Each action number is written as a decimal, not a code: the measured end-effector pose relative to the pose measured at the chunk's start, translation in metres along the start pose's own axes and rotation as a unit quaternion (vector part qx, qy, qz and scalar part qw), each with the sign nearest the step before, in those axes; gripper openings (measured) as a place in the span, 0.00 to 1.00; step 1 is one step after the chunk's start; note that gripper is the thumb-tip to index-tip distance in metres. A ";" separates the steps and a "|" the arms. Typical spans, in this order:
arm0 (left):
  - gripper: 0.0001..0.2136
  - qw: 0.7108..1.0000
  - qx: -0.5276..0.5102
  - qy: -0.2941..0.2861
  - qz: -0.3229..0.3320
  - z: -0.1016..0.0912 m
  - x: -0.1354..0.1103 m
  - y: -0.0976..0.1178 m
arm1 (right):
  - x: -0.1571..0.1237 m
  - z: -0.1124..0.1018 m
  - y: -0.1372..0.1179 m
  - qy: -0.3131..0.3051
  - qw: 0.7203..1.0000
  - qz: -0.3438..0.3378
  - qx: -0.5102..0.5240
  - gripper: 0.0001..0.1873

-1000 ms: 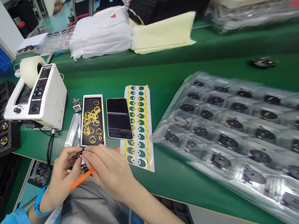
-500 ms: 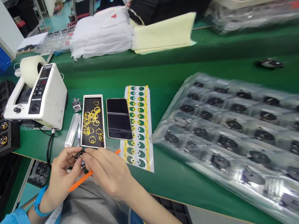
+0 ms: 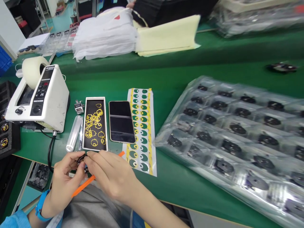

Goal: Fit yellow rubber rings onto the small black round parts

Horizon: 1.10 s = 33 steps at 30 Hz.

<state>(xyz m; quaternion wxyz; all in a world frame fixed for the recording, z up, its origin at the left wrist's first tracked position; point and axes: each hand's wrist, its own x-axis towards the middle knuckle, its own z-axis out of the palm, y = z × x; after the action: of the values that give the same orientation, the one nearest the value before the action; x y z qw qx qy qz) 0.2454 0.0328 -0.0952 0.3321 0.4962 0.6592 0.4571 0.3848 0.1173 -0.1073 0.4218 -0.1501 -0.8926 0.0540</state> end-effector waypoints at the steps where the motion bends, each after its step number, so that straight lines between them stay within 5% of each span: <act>1: 0.09 1.000 -0.004 -0.003 -0.001 0.001 0.000 -0.001 | 0.000 0.000 0.001 -0.004 1.000 -0.001 0.002 0.10; 16: 0.08 0.999 -0.045 0.008 -0.007 0.006 0.003 -0.001 | -0.011 0.009 -0.007 0.054 0.997 0.034 -0.034 0.05; 19: 0.08 0.994 -0.099 0.008 -0.040 0.004 0.006 -0.003 | -0.010 0.009 -0.012 0.047 0.994 0.094 0.023 0.05; 25: 0.04 0.973 -0.201 -0.020 -0.114 -0.006 0.015 -0.003 | -0.006 -0.005 -0.019 -0.012 0.923 0.312 0.226 0.06; 29: 0.02 0.971 -0.204 -0.062 -0.111 -0.010 0.018 -0.004 | -0.003 -0.010 -0.016 -0.111 0.887 0.332 0.303 0.09; 33: 0.03 0.968 -0.206 -0.086 -0.113 -0.011 0.018 -0.005 | -0.002 -0.007 -0.016 -0.145 0.882 0.303 0.332 0.10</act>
<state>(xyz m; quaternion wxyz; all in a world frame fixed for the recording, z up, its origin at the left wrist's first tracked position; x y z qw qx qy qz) 0.2286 0.0466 -0.0958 0.5328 0.3764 0.5713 0.4981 0.3880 0.1007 -0.1008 0.2756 -0.2552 -0.7847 0.4932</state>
